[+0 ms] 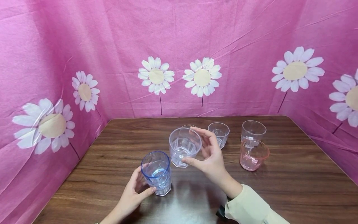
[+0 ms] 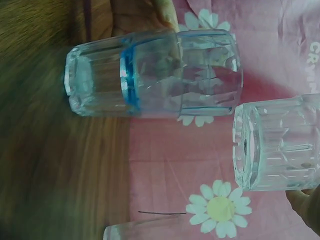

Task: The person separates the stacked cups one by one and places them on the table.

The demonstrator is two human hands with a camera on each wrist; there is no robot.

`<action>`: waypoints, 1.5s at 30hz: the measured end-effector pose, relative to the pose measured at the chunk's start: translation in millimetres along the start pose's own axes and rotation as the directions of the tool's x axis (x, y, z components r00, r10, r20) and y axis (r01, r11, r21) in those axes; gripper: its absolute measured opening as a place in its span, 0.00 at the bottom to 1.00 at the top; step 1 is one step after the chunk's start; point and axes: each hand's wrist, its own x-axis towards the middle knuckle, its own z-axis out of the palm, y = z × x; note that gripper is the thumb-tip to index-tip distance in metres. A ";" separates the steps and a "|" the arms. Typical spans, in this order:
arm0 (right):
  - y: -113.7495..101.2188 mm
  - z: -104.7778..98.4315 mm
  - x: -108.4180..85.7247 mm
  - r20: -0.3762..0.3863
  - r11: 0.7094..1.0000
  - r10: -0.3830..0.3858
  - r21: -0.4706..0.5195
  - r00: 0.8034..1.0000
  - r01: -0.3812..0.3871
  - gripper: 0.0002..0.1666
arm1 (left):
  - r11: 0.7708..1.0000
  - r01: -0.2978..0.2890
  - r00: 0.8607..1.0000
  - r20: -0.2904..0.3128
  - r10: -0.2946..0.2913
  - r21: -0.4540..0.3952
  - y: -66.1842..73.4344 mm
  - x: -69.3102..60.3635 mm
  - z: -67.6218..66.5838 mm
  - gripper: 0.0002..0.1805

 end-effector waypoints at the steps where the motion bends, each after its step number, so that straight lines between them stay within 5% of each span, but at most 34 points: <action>1: 0.1 -1.0 -1.4 -0.004 1.000 0.008 -0.008 1.000 -0.008 0.52 | 1.000 -0.002 1.000 -0.001 0.002 0.000 -0.1 -0.1 0.0 0.39; 26: 7.2 -27.4 -28.5 -0.056 0.994 0.074 -0.073 0.996 -0.078 0.52 | 1.000 0.000 1.000 -0.002 0.000 0.007 -0.7 0.6 1.3 0.40; 45: 3.3 -55.1 -46.5 -0.213 0.932 0.205 -0.257 0.955 -0.257 0.52 | 1.000 0.022 1.000 -0.012 -0.022 0.012 0.5 -0.2 1.1 0.40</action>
